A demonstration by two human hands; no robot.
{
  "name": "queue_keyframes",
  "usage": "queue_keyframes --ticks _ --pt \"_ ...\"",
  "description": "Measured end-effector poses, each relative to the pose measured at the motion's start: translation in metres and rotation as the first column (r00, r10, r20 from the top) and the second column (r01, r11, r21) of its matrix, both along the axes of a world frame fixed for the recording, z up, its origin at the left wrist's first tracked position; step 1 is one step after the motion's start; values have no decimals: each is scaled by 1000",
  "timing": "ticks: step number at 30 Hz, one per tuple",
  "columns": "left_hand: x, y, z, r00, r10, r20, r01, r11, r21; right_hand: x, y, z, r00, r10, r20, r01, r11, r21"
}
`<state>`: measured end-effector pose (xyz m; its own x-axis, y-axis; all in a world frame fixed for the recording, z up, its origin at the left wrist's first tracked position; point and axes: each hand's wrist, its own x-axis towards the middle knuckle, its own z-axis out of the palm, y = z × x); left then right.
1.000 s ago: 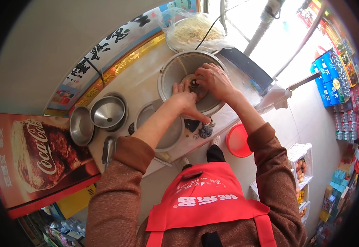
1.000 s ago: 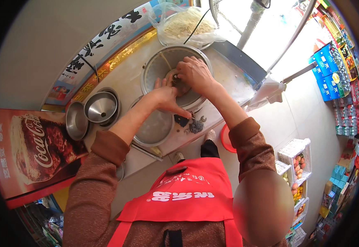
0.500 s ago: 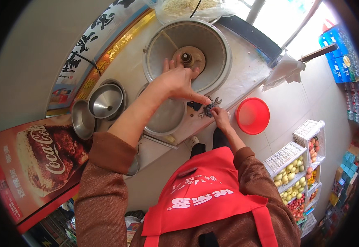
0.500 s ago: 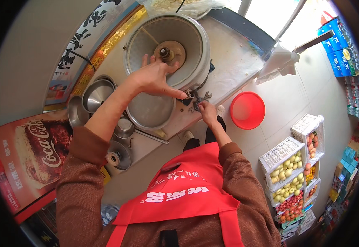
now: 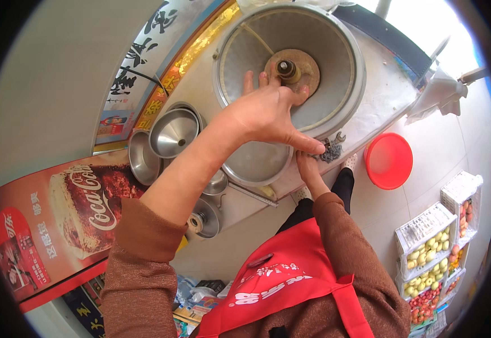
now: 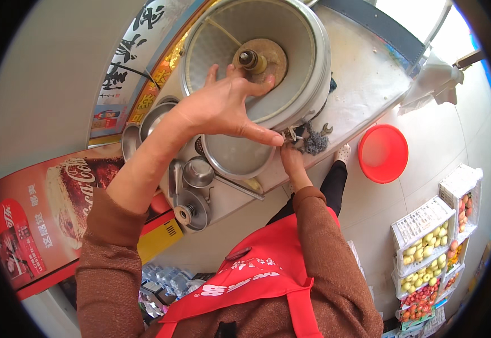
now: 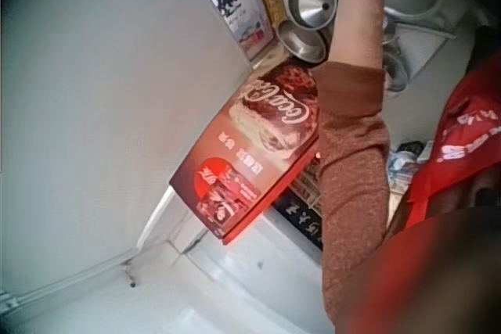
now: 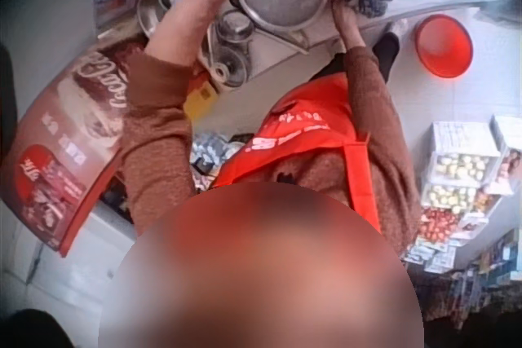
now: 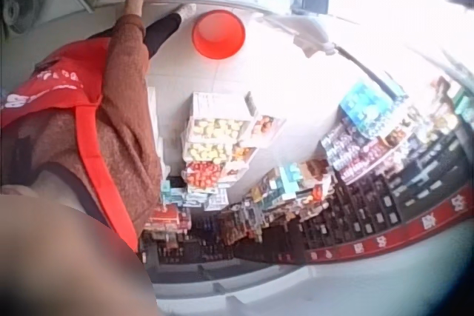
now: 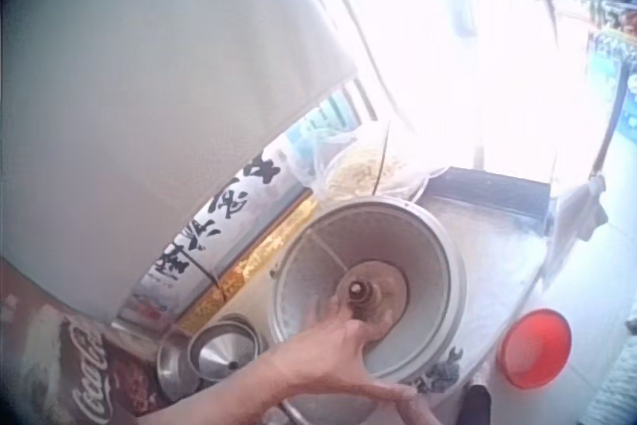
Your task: The person assembles a food processor by placing a mesh filter into the hopper, inserting a wooden pusher, and securing the lid. They then use a ladle to pour liquid into the machine and adjust the components.
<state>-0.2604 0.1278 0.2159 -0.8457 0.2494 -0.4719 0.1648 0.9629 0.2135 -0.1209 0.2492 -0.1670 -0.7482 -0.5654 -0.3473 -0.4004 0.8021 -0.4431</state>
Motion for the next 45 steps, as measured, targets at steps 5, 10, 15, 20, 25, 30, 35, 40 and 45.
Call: queue_keyframes --ticks 5,10,15,20,25,30,35,40,45 --pt "-3 1 3 998 18 63 -16 999 -30 -8 18 33 905 -338 260 426 739 -522" --pt "-1 -2 3 994 50 92 -50 999 2 -47 78 110 593 -495 635 805 337 -489" --pt "1 -11 1 991 46 123 -50 998 30 -124 131 211 635 -503 586 664 -31 -747" --pt "6 -15 1 998 39 53 -44 993 108 -175 132 307 804 -416 424 465 -6 -886" --pt "1 -8 8 991 -7 134 7 1000 0 -194 103 357 889 -330 317 386 168 -907" --pt "-12 4 12 968 -13 251 26 999 -46 -209 76 376 962 -259 84 207 498 -842" --pt "-14 -3 9 960 -20 278 38 998 -58 -221 45 378 989 3 -145 -107 687 -719" --pt "-12 -7 10 959 -33 283 45 998 -36 -228 30 375 938 202 -280 -334 738 -587" --pt "-13 -4 10 962 -13 272 22 999 -33 -239 20 374 847 386 -365 -525 709 -470"
